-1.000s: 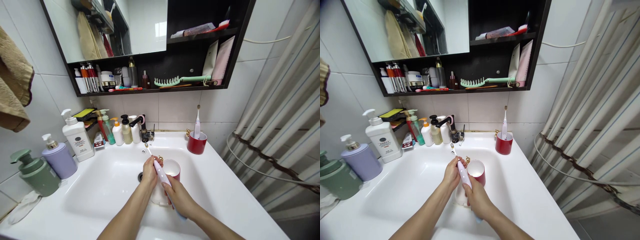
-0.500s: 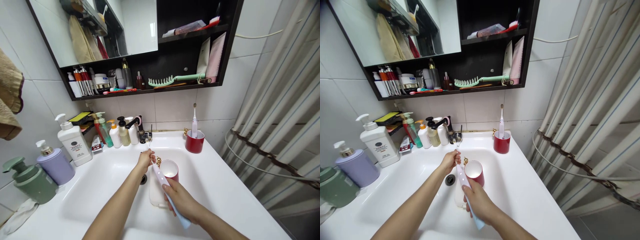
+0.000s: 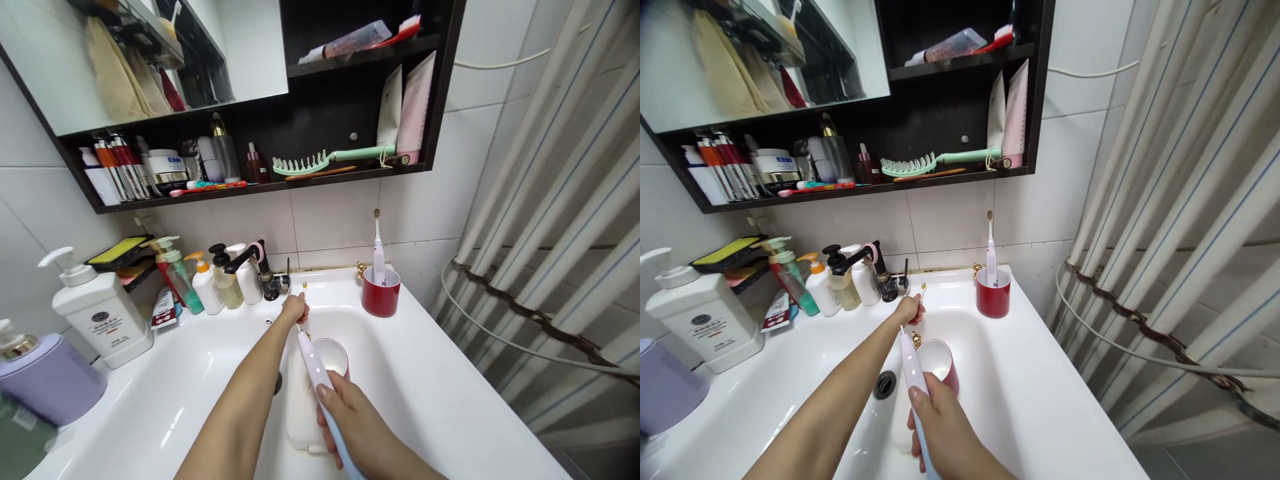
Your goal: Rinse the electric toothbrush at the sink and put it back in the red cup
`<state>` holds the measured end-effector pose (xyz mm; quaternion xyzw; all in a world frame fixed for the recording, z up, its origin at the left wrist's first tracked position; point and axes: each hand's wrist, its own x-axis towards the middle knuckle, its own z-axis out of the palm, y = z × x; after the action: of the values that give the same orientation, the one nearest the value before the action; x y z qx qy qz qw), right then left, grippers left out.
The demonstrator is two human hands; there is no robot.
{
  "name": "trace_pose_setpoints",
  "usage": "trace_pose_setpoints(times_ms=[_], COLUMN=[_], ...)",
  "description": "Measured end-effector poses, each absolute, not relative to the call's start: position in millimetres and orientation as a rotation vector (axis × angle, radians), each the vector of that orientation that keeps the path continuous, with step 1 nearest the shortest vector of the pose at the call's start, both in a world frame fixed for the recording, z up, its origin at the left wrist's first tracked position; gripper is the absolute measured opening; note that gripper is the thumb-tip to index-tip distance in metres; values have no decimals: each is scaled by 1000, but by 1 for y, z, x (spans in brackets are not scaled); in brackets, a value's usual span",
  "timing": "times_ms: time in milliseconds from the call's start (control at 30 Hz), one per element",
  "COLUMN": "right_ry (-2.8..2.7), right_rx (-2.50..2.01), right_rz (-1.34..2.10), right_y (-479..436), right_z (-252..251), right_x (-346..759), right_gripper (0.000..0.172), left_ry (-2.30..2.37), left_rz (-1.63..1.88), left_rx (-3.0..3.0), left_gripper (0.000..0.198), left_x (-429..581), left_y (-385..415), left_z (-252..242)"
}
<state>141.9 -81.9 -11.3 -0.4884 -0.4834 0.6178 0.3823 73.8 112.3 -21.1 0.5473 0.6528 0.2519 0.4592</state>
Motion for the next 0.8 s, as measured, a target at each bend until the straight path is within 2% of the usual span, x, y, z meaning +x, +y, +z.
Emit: trace_pose_setpoints(times_ms=[133, 333, 500, 667, 800], right_ry=[-1229, -1204, -1252, -1276, -1325], right_rx=[-1222, -1213, -1212, -1249, -1278], right_rz=[1576, 1555, 1534, 1505, 1501], right_y=[-84, -87, -87, -88, -90], right_z=[-8, -6, -11, -12, -12], right_x=[145, 148, 148, 148, 148], right_gripper=[19, 21, 22, 23, 23], left_ry=[1751, 1992, 1970, 1806, 1572], left_rz=[597, 838, 926, 977, 1036], left_rx=[1458, 1613, 1547, 1328, 1151], left_gripper=[39, 22, 4, 13, 12], left_x=[66, 39, 32, 21, 12], left_y=[111, 104, 105, 83, 41], left_z=[-20, -15, -18, -14, -9])
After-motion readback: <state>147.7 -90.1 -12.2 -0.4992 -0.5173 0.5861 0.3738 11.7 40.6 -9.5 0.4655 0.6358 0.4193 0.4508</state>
